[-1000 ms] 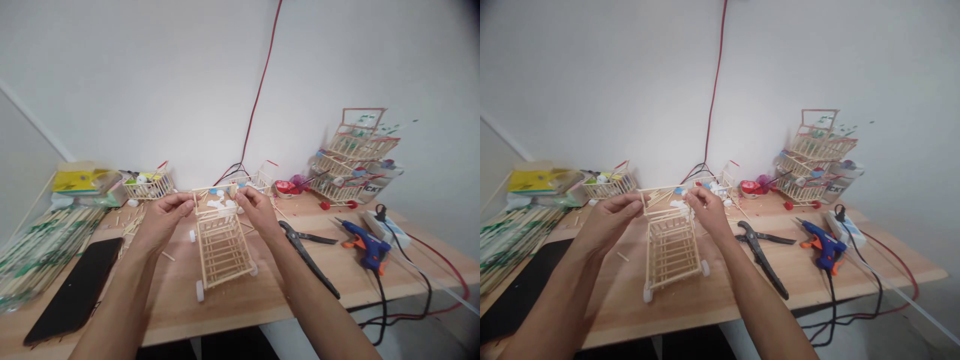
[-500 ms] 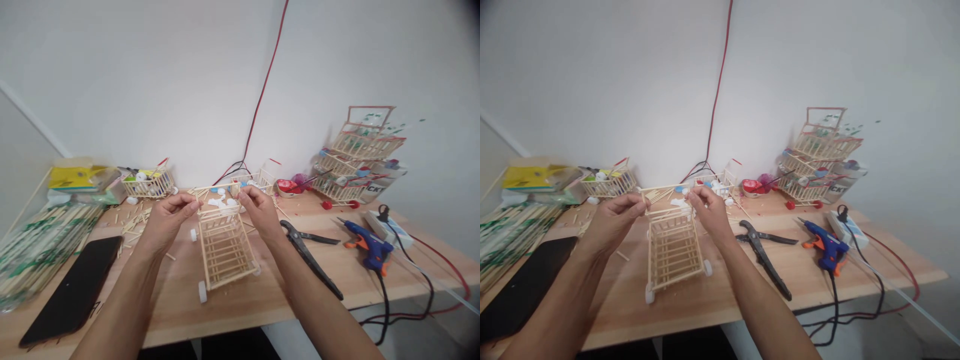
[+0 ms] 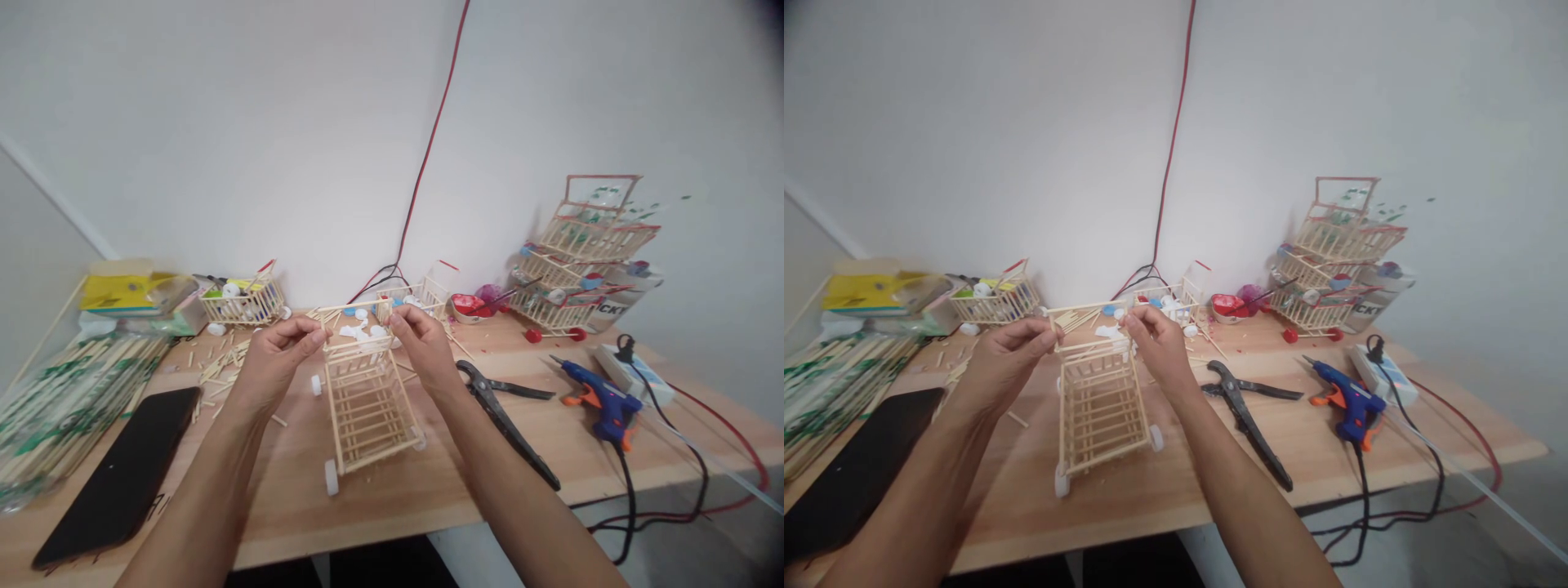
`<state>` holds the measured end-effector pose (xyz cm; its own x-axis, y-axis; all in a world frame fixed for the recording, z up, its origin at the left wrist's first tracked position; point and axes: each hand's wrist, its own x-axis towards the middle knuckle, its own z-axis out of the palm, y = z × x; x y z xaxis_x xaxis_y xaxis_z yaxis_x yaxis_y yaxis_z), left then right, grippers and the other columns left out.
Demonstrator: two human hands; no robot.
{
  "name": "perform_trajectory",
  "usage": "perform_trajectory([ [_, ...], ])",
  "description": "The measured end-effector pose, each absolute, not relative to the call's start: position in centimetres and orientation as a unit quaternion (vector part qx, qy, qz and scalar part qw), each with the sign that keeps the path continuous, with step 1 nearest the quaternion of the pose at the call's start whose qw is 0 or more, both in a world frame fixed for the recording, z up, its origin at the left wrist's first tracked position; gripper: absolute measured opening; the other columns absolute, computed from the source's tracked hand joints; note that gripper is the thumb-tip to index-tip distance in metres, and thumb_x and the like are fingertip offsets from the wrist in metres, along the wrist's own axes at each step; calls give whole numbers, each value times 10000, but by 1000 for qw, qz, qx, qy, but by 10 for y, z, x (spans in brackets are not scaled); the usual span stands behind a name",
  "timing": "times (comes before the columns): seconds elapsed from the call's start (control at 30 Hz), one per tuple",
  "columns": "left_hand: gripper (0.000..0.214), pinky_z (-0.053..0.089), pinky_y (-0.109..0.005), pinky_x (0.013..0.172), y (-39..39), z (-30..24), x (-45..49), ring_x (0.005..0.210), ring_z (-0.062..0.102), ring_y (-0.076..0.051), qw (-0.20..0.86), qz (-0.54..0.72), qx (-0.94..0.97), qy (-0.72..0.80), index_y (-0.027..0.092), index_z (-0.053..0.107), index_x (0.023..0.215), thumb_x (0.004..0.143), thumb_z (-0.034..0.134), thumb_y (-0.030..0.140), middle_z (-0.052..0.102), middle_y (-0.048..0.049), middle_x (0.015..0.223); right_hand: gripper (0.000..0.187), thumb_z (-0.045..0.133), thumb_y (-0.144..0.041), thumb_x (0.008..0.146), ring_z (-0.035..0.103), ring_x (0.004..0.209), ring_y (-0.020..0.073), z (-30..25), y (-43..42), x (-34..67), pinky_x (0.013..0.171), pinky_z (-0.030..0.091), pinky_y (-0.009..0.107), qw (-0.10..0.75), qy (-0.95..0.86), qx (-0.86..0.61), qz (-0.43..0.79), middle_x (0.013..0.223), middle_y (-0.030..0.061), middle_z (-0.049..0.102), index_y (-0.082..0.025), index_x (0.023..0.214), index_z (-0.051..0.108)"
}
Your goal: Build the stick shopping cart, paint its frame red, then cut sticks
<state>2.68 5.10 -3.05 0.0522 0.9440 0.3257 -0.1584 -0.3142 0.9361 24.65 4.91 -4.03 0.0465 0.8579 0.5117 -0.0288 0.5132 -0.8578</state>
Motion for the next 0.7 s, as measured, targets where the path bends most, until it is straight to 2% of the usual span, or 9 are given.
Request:
perform_trajectory([
  [0.7, 175, 467, -255, 762, 50, -30, 27, 748, 590, -139, 449, 591, 567, 358, 200, 749, 696, 677, 845, 345, 681, -5, 730, 318, 649, -528, 847, 561, 787, 162, -39, 47, 246, 737, 440, 278, 632, -588, -362, 354, 787, -1, 622, -216, 790, 631],
])
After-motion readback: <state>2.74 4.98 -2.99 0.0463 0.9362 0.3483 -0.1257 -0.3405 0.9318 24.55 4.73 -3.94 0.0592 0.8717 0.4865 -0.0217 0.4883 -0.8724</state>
